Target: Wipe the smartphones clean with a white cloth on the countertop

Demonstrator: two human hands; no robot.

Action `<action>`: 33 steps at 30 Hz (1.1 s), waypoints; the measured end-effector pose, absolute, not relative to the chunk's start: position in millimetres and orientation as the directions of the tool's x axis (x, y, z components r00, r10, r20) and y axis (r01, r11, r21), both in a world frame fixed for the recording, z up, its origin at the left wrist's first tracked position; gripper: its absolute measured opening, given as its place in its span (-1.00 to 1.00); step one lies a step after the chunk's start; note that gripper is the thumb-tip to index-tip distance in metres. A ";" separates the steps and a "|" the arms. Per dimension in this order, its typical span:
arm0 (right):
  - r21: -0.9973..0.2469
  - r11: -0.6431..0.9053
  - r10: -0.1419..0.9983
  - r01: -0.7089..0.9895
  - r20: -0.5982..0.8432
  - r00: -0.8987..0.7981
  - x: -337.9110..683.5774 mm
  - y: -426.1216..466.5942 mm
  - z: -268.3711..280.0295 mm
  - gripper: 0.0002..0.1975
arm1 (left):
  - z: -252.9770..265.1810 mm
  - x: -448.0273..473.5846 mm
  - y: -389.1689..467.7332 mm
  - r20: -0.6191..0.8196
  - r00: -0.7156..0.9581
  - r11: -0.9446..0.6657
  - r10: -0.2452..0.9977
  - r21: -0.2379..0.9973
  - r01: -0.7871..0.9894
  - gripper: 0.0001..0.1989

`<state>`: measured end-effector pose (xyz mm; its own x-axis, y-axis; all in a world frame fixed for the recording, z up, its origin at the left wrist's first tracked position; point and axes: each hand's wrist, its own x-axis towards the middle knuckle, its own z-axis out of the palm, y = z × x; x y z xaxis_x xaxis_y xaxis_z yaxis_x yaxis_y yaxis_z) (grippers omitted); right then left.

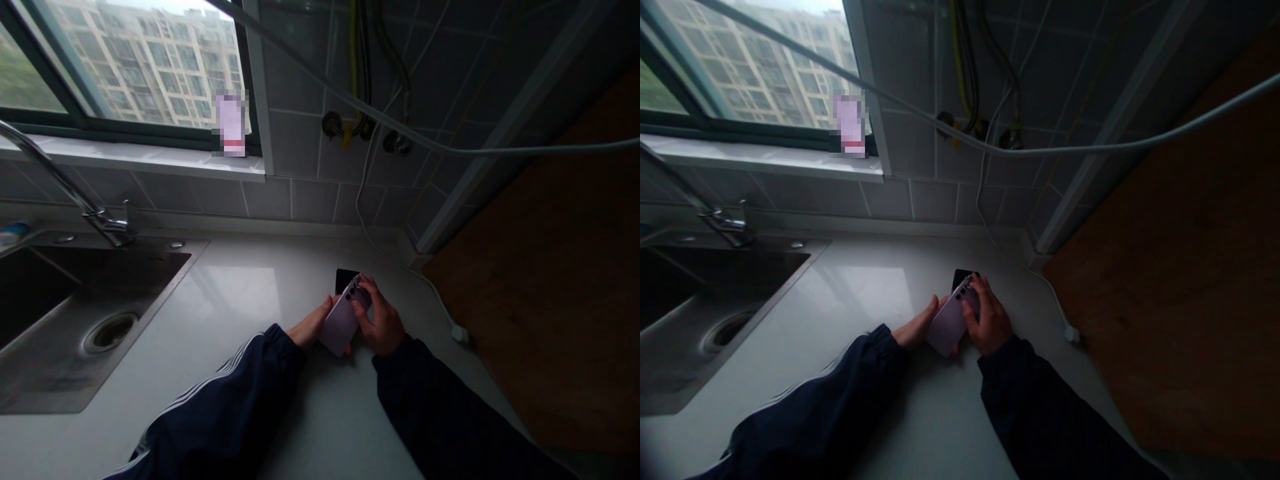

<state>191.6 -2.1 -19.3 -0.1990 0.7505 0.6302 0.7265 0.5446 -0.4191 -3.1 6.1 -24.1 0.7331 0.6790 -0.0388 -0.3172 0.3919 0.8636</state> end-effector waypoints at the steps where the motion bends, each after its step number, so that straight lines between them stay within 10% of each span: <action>1: -0.422 0.541 0.753 0.728 0.629 -0.195 191.8 -2.0 -19.6 -0.58 | -24.5 -3.0 6.3 -0.036 0.727 0.392 0.686 0.860 -0.327 -0.11; 12: -0.264 0.587 0.745 0.765 0.547 -0.383 183.2 -11.9 -21.3 -0.48 | -15.2 -1.4 4.2 -0.047 0.634 0.489 0.772 0.681 -0.545 -0.23; 21: -0.148 0.854 0.507 0.498 0.445 -0.738 173.8 -24.7 -31.0 -0.47 | -12.6 -8.3 8.2 -0.191 0.569 0.567 0.800 0.551 -0.612 -0.17; 28: -0.227 0.621 0.737 0.750 0.494 -0.461 180.2 -15.7 -22.7 -0.36 | -18.2 -1.2 6.9 -0.061 0.601 0.476 0.797 0.676 -0.563 -0.21; 33: -0.225 0.733 0.660 0.641 0.461 -0.593 177.9 -19.5 -20.5 -0.33 | -21.0 1.3 6.0 -0.021 0.518 0.380 0.855 0.705 -0.599 -0.27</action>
